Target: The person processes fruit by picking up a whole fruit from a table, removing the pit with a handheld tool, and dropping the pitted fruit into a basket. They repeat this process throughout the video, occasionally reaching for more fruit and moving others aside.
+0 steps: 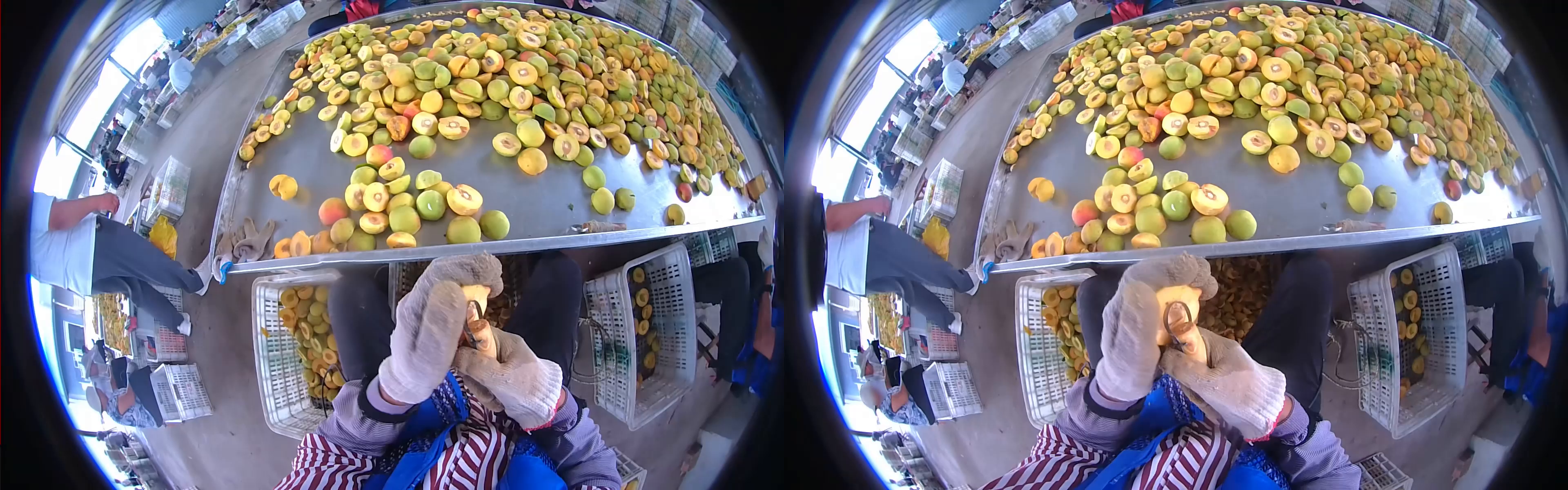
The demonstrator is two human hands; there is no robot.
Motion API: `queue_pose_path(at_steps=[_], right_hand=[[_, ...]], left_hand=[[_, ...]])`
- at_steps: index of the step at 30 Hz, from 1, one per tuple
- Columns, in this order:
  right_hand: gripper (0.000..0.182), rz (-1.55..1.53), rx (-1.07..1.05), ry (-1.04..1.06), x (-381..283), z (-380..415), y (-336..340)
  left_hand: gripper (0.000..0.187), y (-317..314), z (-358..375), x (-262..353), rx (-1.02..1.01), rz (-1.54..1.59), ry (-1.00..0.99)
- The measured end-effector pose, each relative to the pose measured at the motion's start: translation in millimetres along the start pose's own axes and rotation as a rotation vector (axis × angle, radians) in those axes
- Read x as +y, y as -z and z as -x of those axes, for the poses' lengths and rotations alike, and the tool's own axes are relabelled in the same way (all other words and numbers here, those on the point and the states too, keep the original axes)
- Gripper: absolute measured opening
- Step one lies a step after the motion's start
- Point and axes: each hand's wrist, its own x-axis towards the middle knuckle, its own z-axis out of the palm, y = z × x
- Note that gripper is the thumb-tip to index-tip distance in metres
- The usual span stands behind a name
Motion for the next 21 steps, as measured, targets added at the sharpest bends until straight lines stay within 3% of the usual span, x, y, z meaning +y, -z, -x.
queue_pose_path(at_steps=[2,5,7,9,10,11,14,17,18,21], right_hand=[[0.021,0.059,0.034,0.008,-0.1,-1.1,-3.1],[0.02,0.156,0.164,0.159,-0.2,-3.9,-7.6],[0.019,-0.043,0.327,0.203,-7.4,1.1,-5.9],[0.016,-0.134,0.359,0.216,-17.3,6.3,1.3],[0.016,-0.104,0.396,0.275,-14.8,3.7,3.3],[0.017,-0.073,0.432,0.334,-10.8,-0.9,5.3],[0.021,0.091,0.527,0.407,2.4,-10.1,0.7],[0.026,0.306,0.593,0.549,11.8,-20.0,-0.2],[0.028,0.402,0.629,0.694,16.1,-25.5,-0.2],[0.032,0.534,0.648,0.727,11.9,-23.6,0.6]], left_hand=[[0.052,3.7,0.8,-2.2,-0.046,0.402,0.187],[0.057,-4.9,-0.5,-5.7,0.022,0.487,0.12],[0.062,11.1,1.6,-11.8,-0.011,0.471,0.145],[0.067,28.2,2.3,-13.7,-0.197,-0.005,0.401],[0.059,28.7,3.2,-14.3,-0.196,0.075,0.453],[0.059,29.2,3.3,-15.6,-0.196,0.075,0.453],[0.034,26.9,3.5,-20.9,-0.03,0.556,0.418],[0.038,22.3,4.4,-21.9,0.005,0.493,0.339],[0.038,19.5,5.2,-21.4,0.001,0.493,0.343],[0.054,8.9,10.1,-8.8,0.042,0.245,0.324]])
